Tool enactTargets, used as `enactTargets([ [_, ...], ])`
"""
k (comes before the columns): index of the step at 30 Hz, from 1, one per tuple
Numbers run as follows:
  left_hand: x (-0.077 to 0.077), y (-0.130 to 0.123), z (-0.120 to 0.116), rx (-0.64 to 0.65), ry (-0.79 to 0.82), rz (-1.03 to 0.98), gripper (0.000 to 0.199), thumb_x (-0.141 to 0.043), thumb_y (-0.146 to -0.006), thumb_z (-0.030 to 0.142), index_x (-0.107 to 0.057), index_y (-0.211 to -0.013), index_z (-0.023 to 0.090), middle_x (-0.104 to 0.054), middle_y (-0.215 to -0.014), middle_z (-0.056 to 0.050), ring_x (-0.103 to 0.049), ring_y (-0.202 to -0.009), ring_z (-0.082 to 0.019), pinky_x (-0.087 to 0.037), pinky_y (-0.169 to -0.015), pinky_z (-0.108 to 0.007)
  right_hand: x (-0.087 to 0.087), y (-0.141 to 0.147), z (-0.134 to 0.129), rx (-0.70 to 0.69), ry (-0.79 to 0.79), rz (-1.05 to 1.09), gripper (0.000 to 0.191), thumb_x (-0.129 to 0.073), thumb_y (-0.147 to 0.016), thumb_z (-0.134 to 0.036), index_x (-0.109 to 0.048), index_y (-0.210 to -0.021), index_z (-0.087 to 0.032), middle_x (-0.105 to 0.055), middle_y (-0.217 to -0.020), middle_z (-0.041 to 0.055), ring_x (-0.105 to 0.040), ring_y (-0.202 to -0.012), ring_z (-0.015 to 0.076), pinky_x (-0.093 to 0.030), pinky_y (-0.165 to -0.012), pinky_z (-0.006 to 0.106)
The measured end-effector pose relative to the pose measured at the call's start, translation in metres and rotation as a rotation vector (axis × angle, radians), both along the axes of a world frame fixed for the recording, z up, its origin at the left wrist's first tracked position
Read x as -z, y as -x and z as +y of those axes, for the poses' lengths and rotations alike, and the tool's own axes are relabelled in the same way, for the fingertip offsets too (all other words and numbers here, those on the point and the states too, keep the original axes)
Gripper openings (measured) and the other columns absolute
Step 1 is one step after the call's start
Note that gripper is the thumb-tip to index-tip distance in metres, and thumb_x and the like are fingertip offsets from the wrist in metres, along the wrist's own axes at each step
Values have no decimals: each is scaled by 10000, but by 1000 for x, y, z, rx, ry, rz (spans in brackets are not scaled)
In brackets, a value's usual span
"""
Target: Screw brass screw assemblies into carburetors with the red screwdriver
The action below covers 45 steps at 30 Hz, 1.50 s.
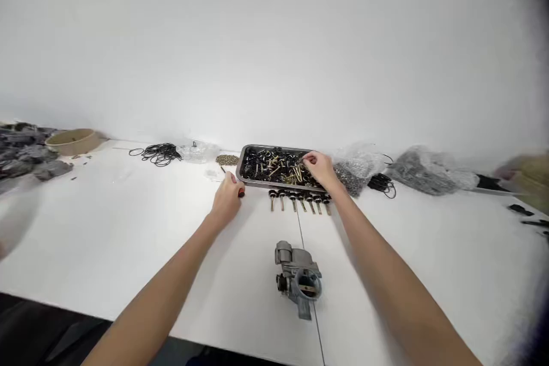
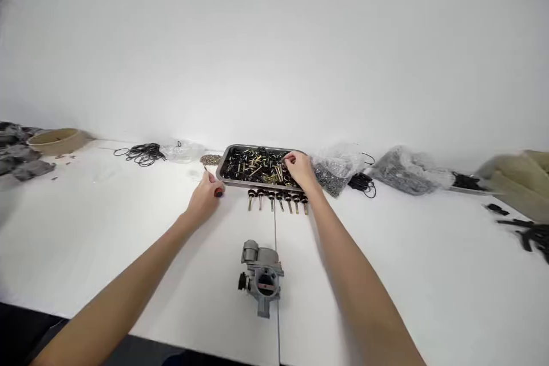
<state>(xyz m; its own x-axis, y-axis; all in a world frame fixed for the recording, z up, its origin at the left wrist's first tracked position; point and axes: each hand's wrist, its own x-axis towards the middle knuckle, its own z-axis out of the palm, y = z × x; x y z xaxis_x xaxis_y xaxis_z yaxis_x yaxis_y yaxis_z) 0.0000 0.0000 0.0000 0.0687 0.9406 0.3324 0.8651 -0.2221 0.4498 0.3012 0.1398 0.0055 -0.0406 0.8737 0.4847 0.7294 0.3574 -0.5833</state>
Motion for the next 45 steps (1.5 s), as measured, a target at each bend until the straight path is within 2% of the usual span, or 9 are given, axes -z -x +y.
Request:
enactTargets([
  [11,7,3,9,-19,-51,26,272,-449,-705,-41,-614,-774,163,-389,-966,-68,-400,-718,-125,-371,-641,-277,-6,2,-4,16,29,11,174,-555,-785,-199,-698,-871,-150,-712,-839,71,-649,-775,188,-488,-744,296],
  [24,9,4,11,23,-50,-57,261,-442,-703,-39,-599,-755,163,-384,-970,-69,-425,-761,-134,-414,-652,-276,-20,10,-20,49,61,66,183,-539,-793,-156,-696,-883,-129,-705,-848,82,-640,-780,177,-501,-753,297],
  [27,9,4,12,27,-54,-71,262,-438,-696,-38,-602,-751,159,-377,-968,-69,-423,-756,-130,-422,-654,-276,-34,16,-29,80,56,97,169,-551,-800,-154,-696,-879,-118,-702,-839,90,-638,-780,182,-511,-770,315],
  [30,10,4,12,36,-55,-80,252,-443,-697,-32,-604,-751,154,-373,-964,-70,-422,-756,-130,-426,-648,-274,-65,23,-49,61,36,132,180,-568,-818,-186,-703,-922,-128,-705,-869,87,-643,-787,178,-525,-773,314],
  [33,10,4,12,45,-50,-90,252,-440,-692,-36,-598,-745,154,-367,-968,-69,-427,-768,-131,-427,-649,-272,-106,32,-85,-56,-12,206,178,-596,-819,-234,-713,-924,-152,-706,-856,71,-653,-751,172,-530,-768,324],
  [37,9,4,13,48,-39,-107,259,-441,-658,-56,-578,-726,153,-355,-975,-63,-437,-780,-129,-417,-649,-272,-145,41,-148,-342,169,137,177,-639,-813,-325,-724,-883,-186,-699,-835,62,-647,-732,169,-528,-705,306],
  [39,9,4,13,45,-34,-114,259,-446,-645,-59,-574,-715,155,-352,-966,-58,-438,-782,-132,-412,-651,-276,-152,44,-176,-484,344,73,216,-644,-812,-365,-728,-912,-193,-698,-828,59,-641,-697,164,-514,-617,282],
  [42,10,4,13,43,-32,-120,264,-457,-642,-54,-585,-725,162,-353,-966,-54,-444,-799,-138,-416,-666,-281,-150,45,-205,-718,585,-39,218,-628,-826,-354,-729,-942,-200,-705,-902,50,-635,-700,144,-505,-615,265],
  [45,9,3,14,49,-37,-117,271,-463,-659,-44,-605,-752,168,-352,-977,-55,-452,-832,-144,-431,-693,-285,-145,46,-219,-822,698,-223,157,-621,-825,-309,-735,-880,-216,-703,-902,27,-626,-761,142,-481,-645,248],
])
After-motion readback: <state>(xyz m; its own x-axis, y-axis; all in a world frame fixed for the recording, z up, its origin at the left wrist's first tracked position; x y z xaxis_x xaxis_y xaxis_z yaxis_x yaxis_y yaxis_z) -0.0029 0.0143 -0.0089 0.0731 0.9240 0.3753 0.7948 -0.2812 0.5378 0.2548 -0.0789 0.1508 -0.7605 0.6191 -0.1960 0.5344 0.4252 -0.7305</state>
